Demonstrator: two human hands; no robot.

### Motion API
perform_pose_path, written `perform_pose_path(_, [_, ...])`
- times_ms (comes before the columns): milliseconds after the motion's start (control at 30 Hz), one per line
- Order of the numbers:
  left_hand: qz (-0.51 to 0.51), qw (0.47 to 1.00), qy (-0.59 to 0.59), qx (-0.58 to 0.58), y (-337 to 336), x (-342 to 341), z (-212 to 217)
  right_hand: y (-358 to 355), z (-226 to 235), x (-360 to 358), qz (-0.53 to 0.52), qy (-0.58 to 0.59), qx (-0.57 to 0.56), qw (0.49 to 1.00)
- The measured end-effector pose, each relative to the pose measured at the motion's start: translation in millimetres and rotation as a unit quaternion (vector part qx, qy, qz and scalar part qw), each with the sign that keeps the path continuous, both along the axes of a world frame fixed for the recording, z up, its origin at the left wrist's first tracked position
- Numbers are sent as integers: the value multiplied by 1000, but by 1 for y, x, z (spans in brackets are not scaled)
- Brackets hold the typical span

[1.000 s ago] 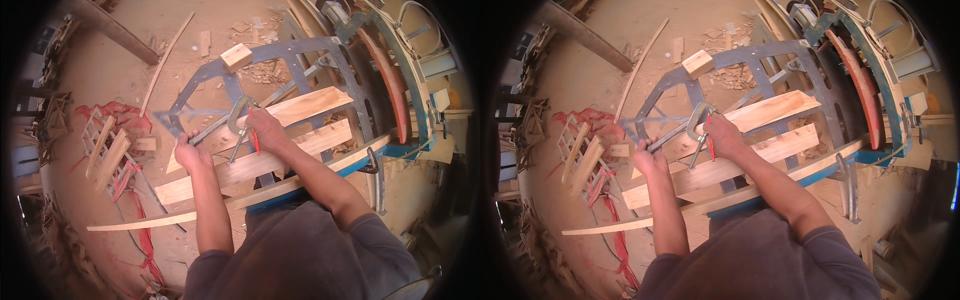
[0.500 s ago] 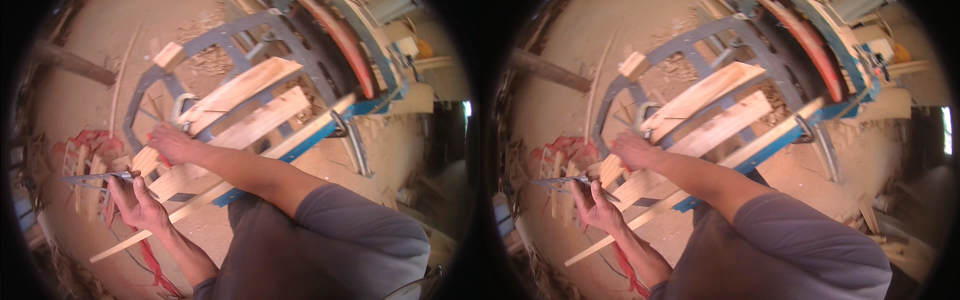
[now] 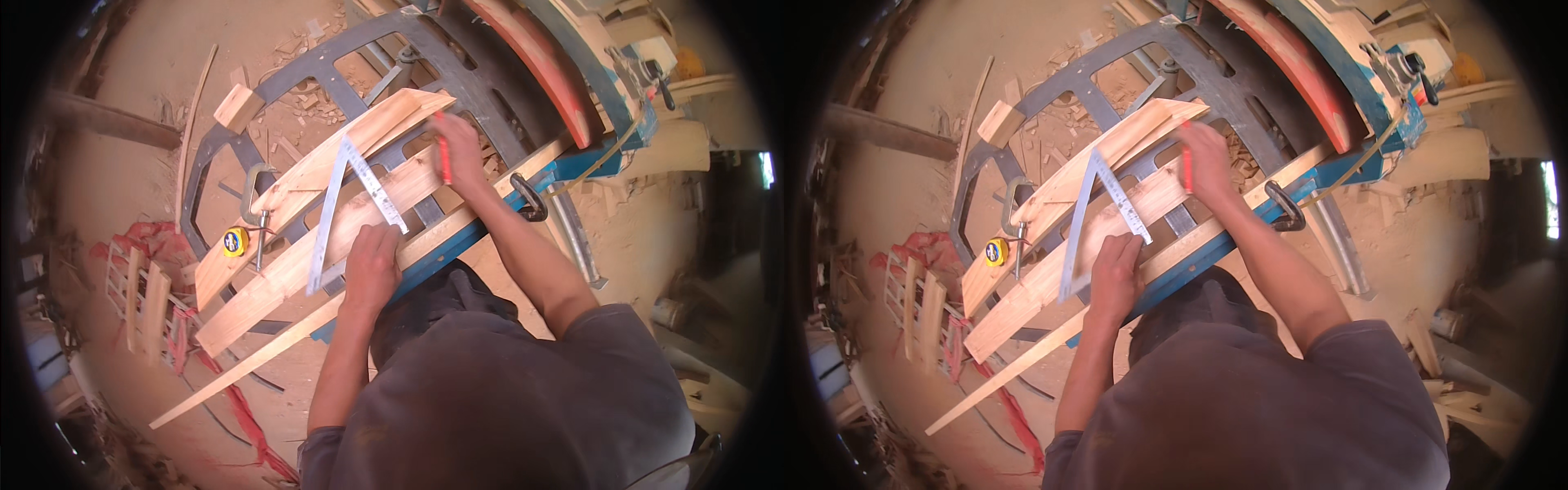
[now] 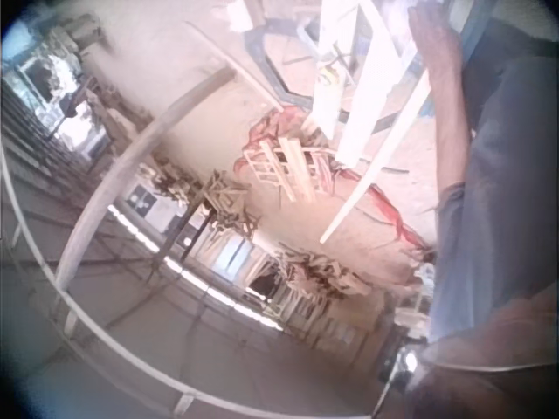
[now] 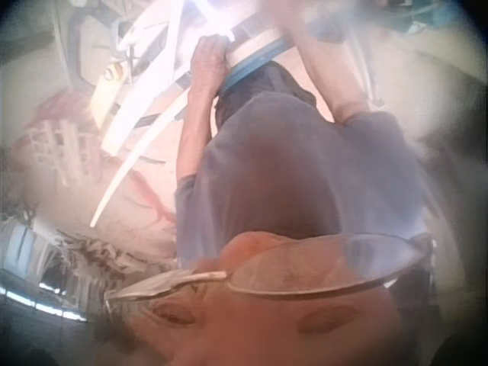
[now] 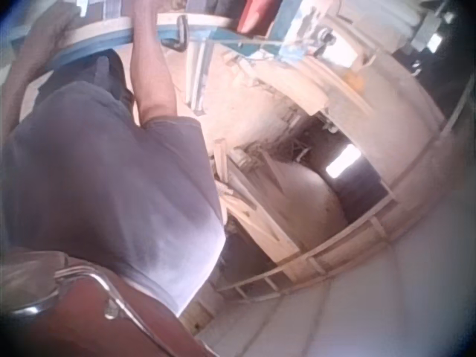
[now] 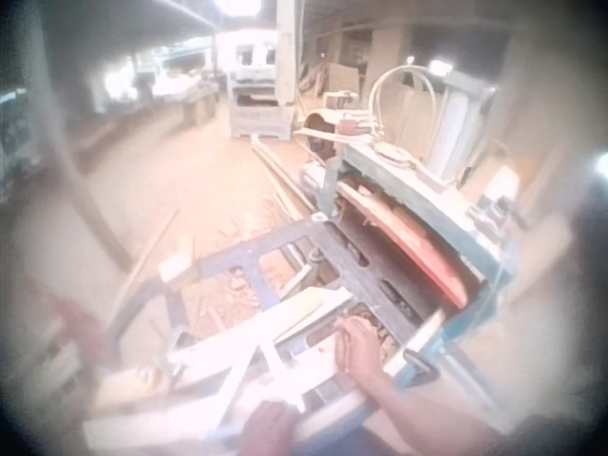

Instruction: The person walks through a woodworking shop and measures several wooden planks and a curved wooden frame using a tape measure and pencil, marking measurements on the wood. The person then moves to a table saw and measures a plank on the saw table.

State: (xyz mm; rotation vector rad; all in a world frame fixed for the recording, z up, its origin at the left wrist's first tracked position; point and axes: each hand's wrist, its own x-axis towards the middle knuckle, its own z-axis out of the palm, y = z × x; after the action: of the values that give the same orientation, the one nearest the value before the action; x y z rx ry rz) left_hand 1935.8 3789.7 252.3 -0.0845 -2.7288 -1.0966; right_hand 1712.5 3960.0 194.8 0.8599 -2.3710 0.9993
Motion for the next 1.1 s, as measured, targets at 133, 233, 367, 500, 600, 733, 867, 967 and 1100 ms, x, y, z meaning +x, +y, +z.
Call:
perform_pose_path(133, [52, 998, 27, -12, 8, 8, -3, -59, 7, -18, 178, -16, 157, 971])
perform_pose_path(233, [73, 997, 1, -30, 12, 13, 3, -97, -10, -29, 198, -43, 200, 959])
perform_pose_path(367, [103, 994, 2, -47, 9, 25, 5, -93, -10, -47, 208, -72, 190, 957])
perform_pose_path(500, [151, 987, 1, -56, 9, 40, 8, -65, -12, -79, 92, -87, 83, 989])
perform_pose_path(600, [155, 986, -12, -53, 7, 44, 3, -53, -18, -135, 11, -51, 77, 996])
perform_pose_path(733, [133, 990, 4, -57, 13, 44, -1, -40, -19, -184, -81, -62, 156, 982])
perform_pose_path(867, [99, 993, -12, -57, 20, 26, -10, -11, -19, -171, -139, -98, 174, 970])
perform_pose_path(967, [67, 996, -17, -58, 28, 0, -16, 14, -30, -131, -123, -43, 16, 991])
perform_pose_path(1100, [2, 998, -18, -57, 39, -32, -28, 60, -18, -65, -119, -184, -50, 975])
